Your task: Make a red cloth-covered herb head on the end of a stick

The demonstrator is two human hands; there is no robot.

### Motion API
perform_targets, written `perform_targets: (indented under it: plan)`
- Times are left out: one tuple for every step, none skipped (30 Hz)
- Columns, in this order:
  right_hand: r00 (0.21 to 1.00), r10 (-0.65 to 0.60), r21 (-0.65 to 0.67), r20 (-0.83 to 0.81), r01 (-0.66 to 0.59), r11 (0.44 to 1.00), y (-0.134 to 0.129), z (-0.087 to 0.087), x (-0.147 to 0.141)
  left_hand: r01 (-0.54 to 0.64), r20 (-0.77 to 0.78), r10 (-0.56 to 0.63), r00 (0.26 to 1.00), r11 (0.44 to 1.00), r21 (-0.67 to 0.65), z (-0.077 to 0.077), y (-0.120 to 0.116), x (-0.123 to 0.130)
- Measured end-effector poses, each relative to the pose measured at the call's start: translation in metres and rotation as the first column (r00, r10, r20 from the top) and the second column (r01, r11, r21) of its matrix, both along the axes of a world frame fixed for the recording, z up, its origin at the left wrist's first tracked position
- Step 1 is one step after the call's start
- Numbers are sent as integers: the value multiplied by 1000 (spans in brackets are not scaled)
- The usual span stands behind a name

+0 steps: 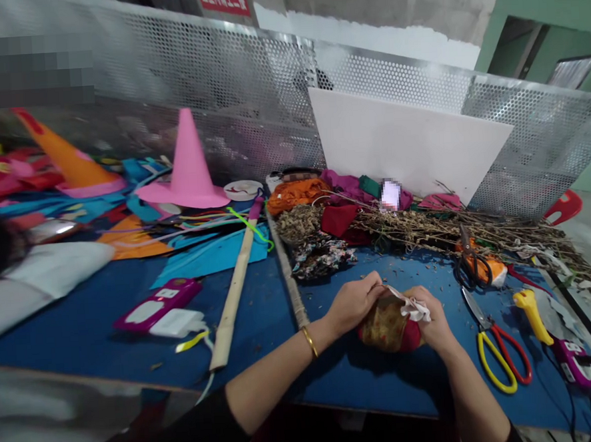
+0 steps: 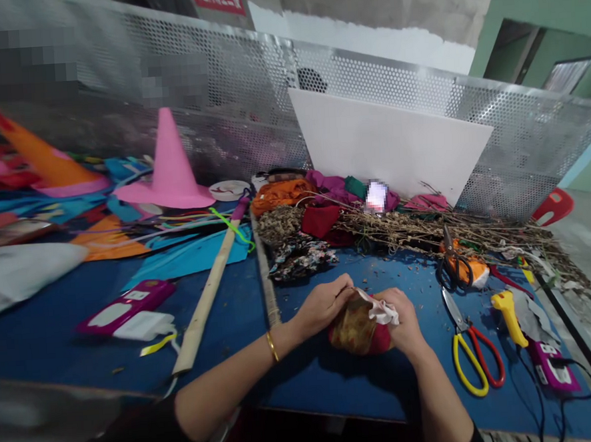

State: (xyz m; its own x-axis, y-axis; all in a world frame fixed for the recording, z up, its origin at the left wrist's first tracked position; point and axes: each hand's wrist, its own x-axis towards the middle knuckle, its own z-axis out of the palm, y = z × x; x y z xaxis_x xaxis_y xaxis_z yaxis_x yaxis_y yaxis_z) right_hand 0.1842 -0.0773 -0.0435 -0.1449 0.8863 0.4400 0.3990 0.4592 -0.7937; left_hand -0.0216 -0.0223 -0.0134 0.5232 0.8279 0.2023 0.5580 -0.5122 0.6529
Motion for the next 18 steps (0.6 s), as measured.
perform_targets:
  plan:
    - [1000, -11, 3, 10, 11, 1000, 0, 0, 0, -13, 1, 13, 1000, 999, -48, 2, -2, 1]
    - [1000, -20, 7, 24, 20, 1000, 0, 0, -1, -1, -18, -1, 1000, 996, -86, 5, -3, 2]
    - [999, -26, 13, 44, 26, 1000, 0, 0, -1, 23, -64, -30, 997, 993, -113, 8, -3, 2]
    - [997, -32, 17, 70, 30, 999, 0, -1, -2, 51, -131, -68, 989, 990, -131, 12, -4, 1]
    - [994, -39, 22, 103, 37, 999, 0, -2, -2, 74, -206, -101, 973, 988, -136, 16, -4, 0]
    - [989, -46, 25, 139, 43, 999, 0, -2, -2, 89, -275, -121, 954, 988, -126, 20, -5, -1]
    - [983, -51, 29, 176, 47, 998, 0, -2, -3, 99, -330, -127, 935, 990, -102, 24, -5, -2]
    - [976, -52, 32, 211, 47, 998, -1, -1, -3, 104, -367, -121, 922, 992, -66, 26, -6, -2]
    - [969, -50, 36, 241, 42, 998, -1, 0, -4, 103, -390, -106, 915, 994, -29, 29, -6, 0]
    - [962, -44, 42, 268, 34, 999, -1, 1, -5, 96, -402, -86, 912, 995, 6, 30, -7, 2]
    - [955, -36, 46, 294, 23, 999, -1, 2, -6, 83, -406, -63, 912, 996, 32, 32, -9, 6]
    - [946, -30, 53, 322, 14, 999, -1, 3, -7, 64, -404, -41, 914, 997, 44, 33, -10, 11]
    - [936, -33, 61, 349, 12, 998, 0, 3, -8, 40, -395, -19, 918, 998, 44, 34, -12, 16]
    - [926, -47, 70, 374, 22, 997, 0, 3, -10, 21, -381, -6, 924, 999, 36, 36, -14, 23]
    - [916, -71, 79, 394, 43, 996, 1, 2, -11, 23, -363, -11, 932, 999, 28, 38, -17, 29]
    - [908, -100, 87, 406, 70, 994, 2, 0, -12, 53, -343, -40, 939, 998, 30, 40, -19, 34]
    - [903, -129, 92, 409, 99, 991, 3, -1, -12, 105, -324, -86, 942, 994, 41, 43, -22, 39]
    - [901, -155, 96, 405, 126, 987, 4, -3, -12, 163, -308, -138, 941, 985, 58, 45, -24, 42]
